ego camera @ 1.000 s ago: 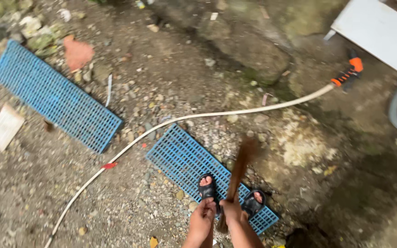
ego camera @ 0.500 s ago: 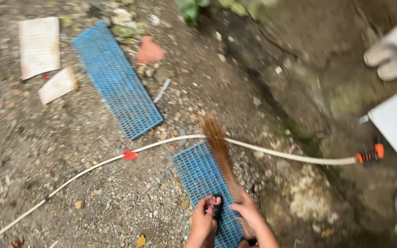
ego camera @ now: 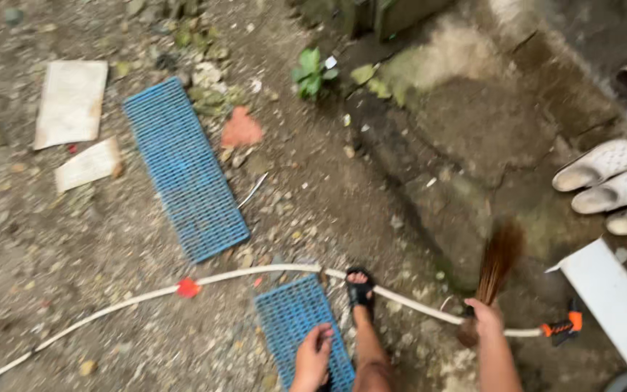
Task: The person picks up plastic bags and bottles, places them into a large yellow sack, sweeps the ground with a broom, and sprays the concrete floor with water using a hose.
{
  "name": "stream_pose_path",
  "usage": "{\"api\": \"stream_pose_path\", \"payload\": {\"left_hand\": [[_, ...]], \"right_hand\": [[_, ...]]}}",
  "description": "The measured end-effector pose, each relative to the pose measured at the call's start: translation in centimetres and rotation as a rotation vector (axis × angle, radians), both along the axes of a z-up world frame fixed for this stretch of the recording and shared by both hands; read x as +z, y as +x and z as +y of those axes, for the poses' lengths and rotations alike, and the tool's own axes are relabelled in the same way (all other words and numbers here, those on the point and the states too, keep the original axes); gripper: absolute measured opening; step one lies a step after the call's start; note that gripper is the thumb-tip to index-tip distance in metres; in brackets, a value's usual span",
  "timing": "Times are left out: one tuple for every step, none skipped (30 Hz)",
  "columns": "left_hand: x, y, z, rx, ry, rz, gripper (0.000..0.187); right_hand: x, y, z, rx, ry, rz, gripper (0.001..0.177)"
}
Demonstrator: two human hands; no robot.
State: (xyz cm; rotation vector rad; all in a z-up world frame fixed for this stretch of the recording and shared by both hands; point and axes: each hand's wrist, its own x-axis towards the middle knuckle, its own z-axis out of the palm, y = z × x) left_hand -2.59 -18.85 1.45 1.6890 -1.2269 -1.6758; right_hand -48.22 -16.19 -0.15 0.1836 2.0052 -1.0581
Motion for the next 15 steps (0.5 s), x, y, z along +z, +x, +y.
{"api": "stream_pose_path", "payload": {"left_hand": [[-0.4, -0.9, -0.5, 0.038, 0.128, 0.024, 0.034], [-1.2, -2.2, -1.8, 0.027, 0.142, 0.028, 0.034], [-1.7, -3.1, -3.0, 0.026, 0.092, -0.031, 0.032], [-2.1, -4.1, -4.2, 0.024, 0.042, -0.089, 0.030], [-2.5, -5.4, -5.8, 0.003, 0.052, -0.084, 0.030], [-2.6, -6.7, -7.3, -0.004, 0.037, -0.086, 0.028], [-2.4, -8.0, -8.3, -0.010, 0.027, -0.089, 0.027], [-2.0, -9.5, -9.0, -0.031, 0.042, -0.084, 0.027], [-1.8, -10.8, -10.5, -0.038, 0.068, -0.061, 0.030], [-1.4, -11.9, -11.7, -0.044, 0.094, -0.039, 0.033], [-1.0, -13.0, -12.7, -0.062, 0.093, -0.035, 0.033], [-0.5, -14.0, -13.5, -0.091, 0.099, -0.024, 0.032], [-0.2, -14.9, -14.6, -0.118, 0.101, -0.017, 0.031], [0.1, -15.7, -15.4, -0.133, 0.096, -0.018, 0.031], [0.6, -16.3, -15.8, -0.110, 0.117, 0.031, 0.034]], "right_hand": [[-3.0, -1.4, -0.9, -0.031, -0.040, -0.015, 0.034], [-5.8, -2.2, -2.3, -0.058, -0.082, -0.028, 0.031], [-8.1, -1.5, -4.3, 0.093, 0.006, -0.024, 0.026], [-9.5, -0.5, -6.6, 0.244, 0.096, -0.025, 0.023], [-9.9, 1.3, -7.8, 0.414, 0.142, 0.004, 0.023], [-9.7, 4.3, -9.6, 0.583, 0.176, 0.024, 0.026], [-8.6, 7.1, -10.6, 0.714, 0.189, 0.024, 0.029], [-6.9, 8.1, -10.8, 0.795, 0.199, 0.011, 0.034], [-5.1, 8.0, -10.8, 0.777, 0.183, -0.002, 0.039], [-3.0, 6.8, -9.1, 0.699, 0.174, -0.015, 0.044], [-1.1, 4.5, -7.3, 0.601, 0.168, -0.016, 0.050], [0.4, 1.2, -5.7, 0.382, 0.208, -0.017, 0.056], [1.2, -2.3, -4.7, 0.183, 0.284, 0.012, 0.062], [1.6, -5.9, -4.2, 0.097, 0.375, 0.105, 0.057], [1.8, -8.3, -3.9, 0.015, 0.468, 0.196, 0.053]]}}
